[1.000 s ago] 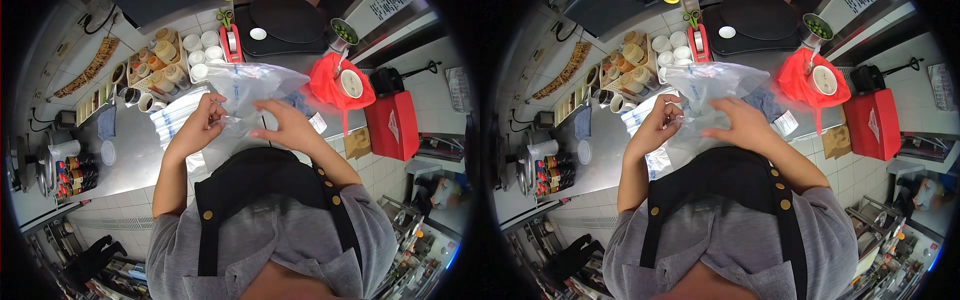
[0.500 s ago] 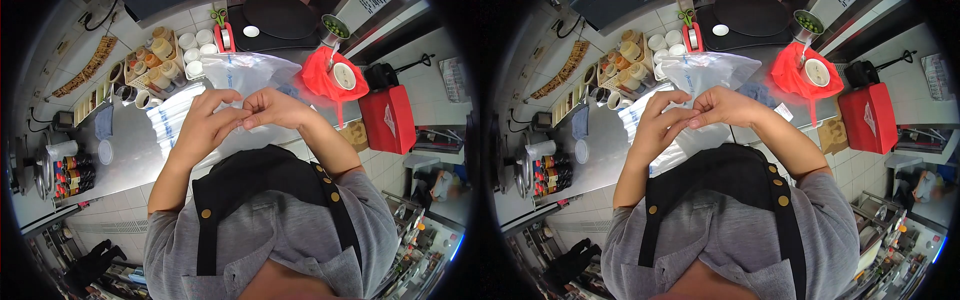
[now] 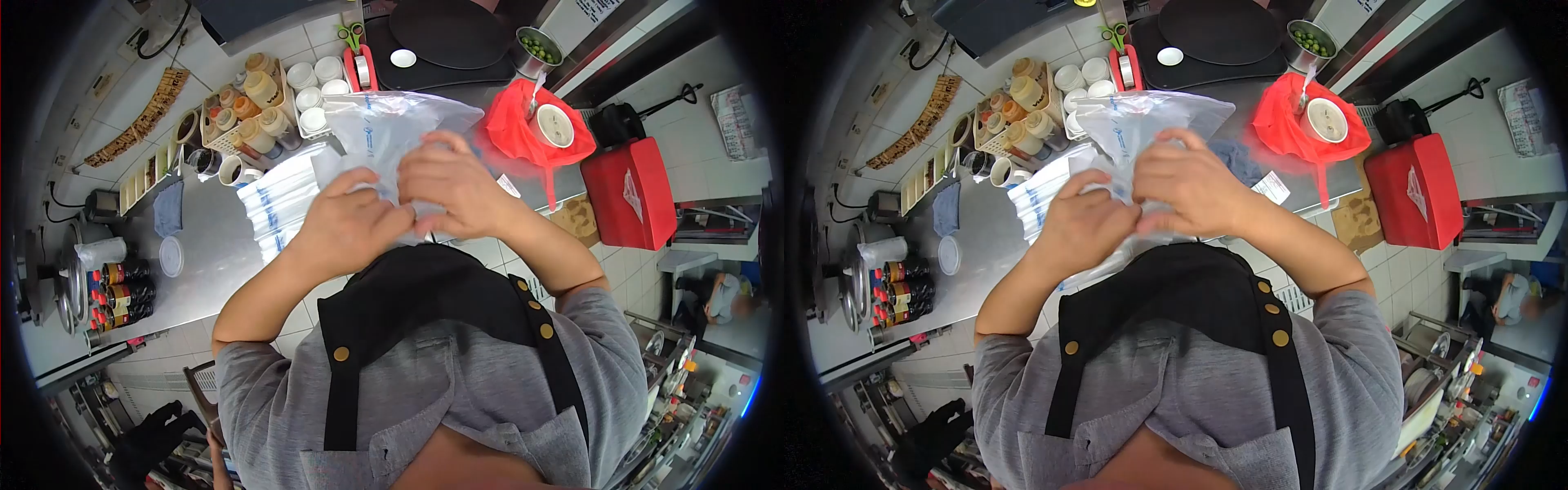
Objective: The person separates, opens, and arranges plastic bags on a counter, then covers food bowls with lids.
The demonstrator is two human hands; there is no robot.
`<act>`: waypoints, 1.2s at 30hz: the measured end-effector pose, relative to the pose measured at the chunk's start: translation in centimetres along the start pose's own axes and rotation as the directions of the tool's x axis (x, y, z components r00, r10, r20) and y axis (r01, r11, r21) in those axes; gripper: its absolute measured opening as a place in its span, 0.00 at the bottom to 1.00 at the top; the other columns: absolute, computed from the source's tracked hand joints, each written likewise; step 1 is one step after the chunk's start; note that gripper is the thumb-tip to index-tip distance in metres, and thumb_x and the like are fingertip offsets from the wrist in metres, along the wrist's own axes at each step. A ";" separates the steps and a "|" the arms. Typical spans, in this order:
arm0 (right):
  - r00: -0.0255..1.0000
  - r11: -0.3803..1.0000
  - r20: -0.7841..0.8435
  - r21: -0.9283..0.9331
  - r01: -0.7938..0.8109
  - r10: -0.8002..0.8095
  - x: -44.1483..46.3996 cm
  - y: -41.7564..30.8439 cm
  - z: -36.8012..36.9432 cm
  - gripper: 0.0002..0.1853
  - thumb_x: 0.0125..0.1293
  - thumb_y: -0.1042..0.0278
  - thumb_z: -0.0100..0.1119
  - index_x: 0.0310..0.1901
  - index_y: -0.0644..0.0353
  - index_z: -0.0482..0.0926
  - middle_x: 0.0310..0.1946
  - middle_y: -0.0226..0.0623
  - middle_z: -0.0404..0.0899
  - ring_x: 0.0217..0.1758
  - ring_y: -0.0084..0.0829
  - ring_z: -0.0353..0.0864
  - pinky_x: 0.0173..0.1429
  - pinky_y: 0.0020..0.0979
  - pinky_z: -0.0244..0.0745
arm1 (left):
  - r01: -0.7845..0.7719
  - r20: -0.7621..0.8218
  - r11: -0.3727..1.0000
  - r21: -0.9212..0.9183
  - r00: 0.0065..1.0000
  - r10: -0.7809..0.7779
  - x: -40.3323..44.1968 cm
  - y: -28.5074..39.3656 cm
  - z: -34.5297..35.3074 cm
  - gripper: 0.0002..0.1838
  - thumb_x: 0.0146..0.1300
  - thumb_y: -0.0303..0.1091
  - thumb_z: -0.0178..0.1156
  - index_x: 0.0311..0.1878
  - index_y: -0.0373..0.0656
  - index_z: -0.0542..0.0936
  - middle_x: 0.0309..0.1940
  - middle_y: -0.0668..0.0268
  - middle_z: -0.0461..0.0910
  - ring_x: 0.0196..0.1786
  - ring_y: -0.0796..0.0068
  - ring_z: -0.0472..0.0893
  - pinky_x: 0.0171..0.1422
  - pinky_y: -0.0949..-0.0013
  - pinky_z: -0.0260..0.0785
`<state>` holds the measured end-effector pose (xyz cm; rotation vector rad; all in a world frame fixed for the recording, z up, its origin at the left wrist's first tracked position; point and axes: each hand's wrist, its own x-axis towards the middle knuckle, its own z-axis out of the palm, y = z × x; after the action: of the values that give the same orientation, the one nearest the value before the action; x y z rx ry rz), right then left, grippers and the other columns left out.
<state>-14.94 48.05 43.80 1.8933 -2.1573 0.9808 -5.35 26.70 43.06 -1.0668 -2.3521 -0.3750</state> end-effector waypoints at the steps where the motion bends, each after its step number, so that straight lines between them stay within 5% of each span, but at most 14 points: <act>1: 1.000 1.000 -0.004 -0.003 0.000 0.000 -0.1 0.1 -0.2 0.17 0.61 0.55 0.74 0.38 0.58 0.78 0.45 0.34 0.80 0.53 0.40 0.78 0.60 0.43 0.69 | 0.156 0.055 0.987 -0.031 0.986 -0.154 0.2 -0.3 -0.7 0.11 0.57 0.38 0.74 0.36 0.52 0.80 0.19 0.75 0.70 0.26 0.73 0.75 0.58 0.64 0.73; 3: 0.981 0.997 0.182 0.027 -0.075 0.069 -0.3 0.7 -0.7 0.17 0.62 0.50 0.71 0.36 0.57 0.81 0.43 0.33 0.80 0.54 0.38 0.79 0.66 0.43 0.66 | 0.307 0.109 0.950 -0.054 0.948 -0.300 0.8 -1.1 -2.4 0.12 0.57 0.39 0.75 0.37 0.50 0.80 0.18 0.75 0.68 0.25 0.72 0.74 0.56 0.65 0.73; 7: 0.991 0.879 -0.026 0.466 -0.106 0.134 -0.7 2.3 -1.9 0.18 0.67 0.49 0.68 0.32 0.56 0.81 0.41 0.32 0.82 0.54 0.34 0.81 0.66 0.44 0.69 | 0.661 0.553 0.695 -0.282 0.704 -0.446 0.6 -4.2 -5.6 0.27 0.55 0.42 0.79 0.54 0.42 0.79 0.23 0.72 0.74 0.31 0.79 0.77 0.57 0.69 0.68; 10: 0.989 0.606 -0.148 0.789 0.103 0.025 -1.4 5.1 -1.7 0.16 0.72 0.51 0.65 0.37 0.57 0.81 0.36 0.32 0.83 0.47 0.33 0.84 0.63 0.43 0.73 | 0.256 0.209 0.113 -0.960 0.925 -0.318 -2.3 -8.4 -3.4 0.35 0.59 0.47 0.77 0.60 0.33 0.74 0.42 0.64 0.86 0.38 0.76 0.81 0.64 0.64 0.70; 14: 0.883 -0.019 -0.172 0.980 0.200 0.437 -1.6 5.9 -0.1 0.14 0.77 0.59 0.59 0.56 0.58 0.76 0.39 0.35 0.85 0.49 0.36 0.87 0.65 0.41 0.78 | -0.233 -0.014 -0.506 -0.830 0.917 -0.398 -4.5 -13.3 0.9 0.43 0.67 0.64 0.62 0.72 0.39 0.68 0.65 0.52 0.77 0.54 0.66 0.82 0.69 0.55 0.70; 16: 0.785 -0.107 -0.215 0.936 0.336 0.581 -1.2 6.8 1.5 0.20 0.76 0.64 0.59 0.66 0.56 0.72 0.50 0.39 0.84 0.58 0.38 0.85 0.69 0.42 0.77 | -0.449 0.130 -0.535 -0.716 0.668 -0.733 -0.7 -11.2 1.1 0.48 0.69 0.75 0.48 0.79 0.48 0.61 0.71 0.45 0.72 0.67 0.50 0.77 0.75 0.48 0.65; 19: 0.720 -0.204 -0.135 0.909 0.363 0.681 -4.7 11.9 6.8 0.29 0.74 0.73 0.57 0.75 0.50 0.67 0.69 0.41 0.75 0.72 0.39 0.76 0.74 0.45 0.74 | -0.271 0.309 -0.669 -0.692 0.726 -0.614 -1.5 -12.9 5.5 0.46 0.71 0.74 0.45 0.79 0.47 0.62 0.71 0.45 0.71 0.72 0.47 0.72 0.77 0.50 0.64; 22: 0.702 -0.272 0.060 0.942 0.194 0.710 -9.0 15.6 12.7 0.28 0.75 0.74 0.53 0.75 0.51 0.67 0.68 0.36 0.77 0.68 0.33 0.79 0.71 0.43 0.77 | -0.143 0.535 -0.846 -0.513 0.718 -0.446 -9.6 -18.9 16.2 0.39 0.75 0.68 0.44 0.73 0.45 0.72 0.69 0.52 0.76 0.71 0.56 0.74 0.77 0.49 0.64; 25: 0.481 -0.326 0.272 0.945 0.030 0.833 -13.8 17.5 18.9 0.26 0.73 0.78 0.51 0.71 0.54 0.72 0.62 0.29 0.80 0.59 0.26 0.82 0.60 0.32 0.79 | -0.045 0.676 -0.873 -0.485 0.615 -0.407 -14.3 -19.2 23.8 0.27 0.80 0.53 0.45 0.68 0.44 0.77 0.61 0.60 0.83 0.62 0.63 0.84 0.68 0.51 0.75; 27: 0.353 -0.309 0.348 0.937 -0.164 0.869 -15.7 17.1 22.1 0.24 0.68 0.82 0.50 0.63 0.55 0.79 0.55 0.25 0.84 0.50 0.23 0.83 0.51 0.26 0.79 | 0.011 0.854 -0.887 -0.461 0.277 -0.441 -14.4 -17.7 25.6 0.18 0.76 0.46 0.55 0.59 0.47 0.82 0.48 0.68 0.88 0.46 0.67 0.88 0.50 0.63 0.83; 31: 0.182 -0.254 0.380 0.837 -0.485 0.907 -17.2 20.0 24.3 0.17 0.67 0.80 0.52 0.52 0.55 0.85 0.45 0.20 0.85 0.39 0.20 0.80 0.45 0.23 0.77 | 0.180 0.866 -0.848 -0.499 0.125 -0.484 -16.3 -19.0 29.4 0.13 0.75 0.40 0.56 0.55 0.47 0.82 0.47 0.68 0.88 0.45 0.70 0.88 0.50 0.62 0.84; 32: 0.294 -0.244 0.392 0.867 -0.434 0.872 -17.4 21.1 23.4 0.13 0.70 0.75 0.55 0.52 0.55 0.84 0.43 0.21 0.86 0.38 0.20 0.82 0.43 0.23 0.78 | 0.243 0.824 -0.788 -0.565 0.130 -0.551 -14.8 -19.2 28.1 0.12 0.74 0.39 0.57 0.54 0.48 0.82 0.46 0.68 0.88 0.44 0.71 0.88 0.48 0.62 0.84; 35: 0.119 -0.504 0.503 0.863 -0.020 0.856 -14.1 23.2 20.7 0.11 0.74 0.69 0.56 0.53 0.54 0.82 0.42 0.23 0.87 0.41 0.20 0.85 0.43 0.25 0.79 | 0.279 0.790 -0.739 -0.613 0.197 -0.580 -9.6 -20.6 23.5 0.10 0.73 0.36 0.57 0.53 0.49 0.83 0.44 0.69 0.88 0.42 0.72 0.88 0.45 0.62 0.84; 36: 0.221 -0.456 0.440 0.890 0.023 0.870 -13.4 23.4 20.3 0.12 0.76 0.63 0.56 0.57 0.52 0.80 0.46 0.24 0.87 0.48 0.20 0.86 0.47 0.25 0.81 | 0.263 0.800 -0.757 -0.597 0.255 -0.543 -8.8 -21.4 23.3 0.10 0.73 0.34 0.57 0.53 0.50 0.83 0.43 0.70 0.87 0.40 0.71 0.88 0.45 0.62 0.84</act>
<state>-27.00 49.15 12.28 -0.7909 -1.5324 3.4021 -24.83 17.86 18.18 0.7805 -1.4521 -3.1245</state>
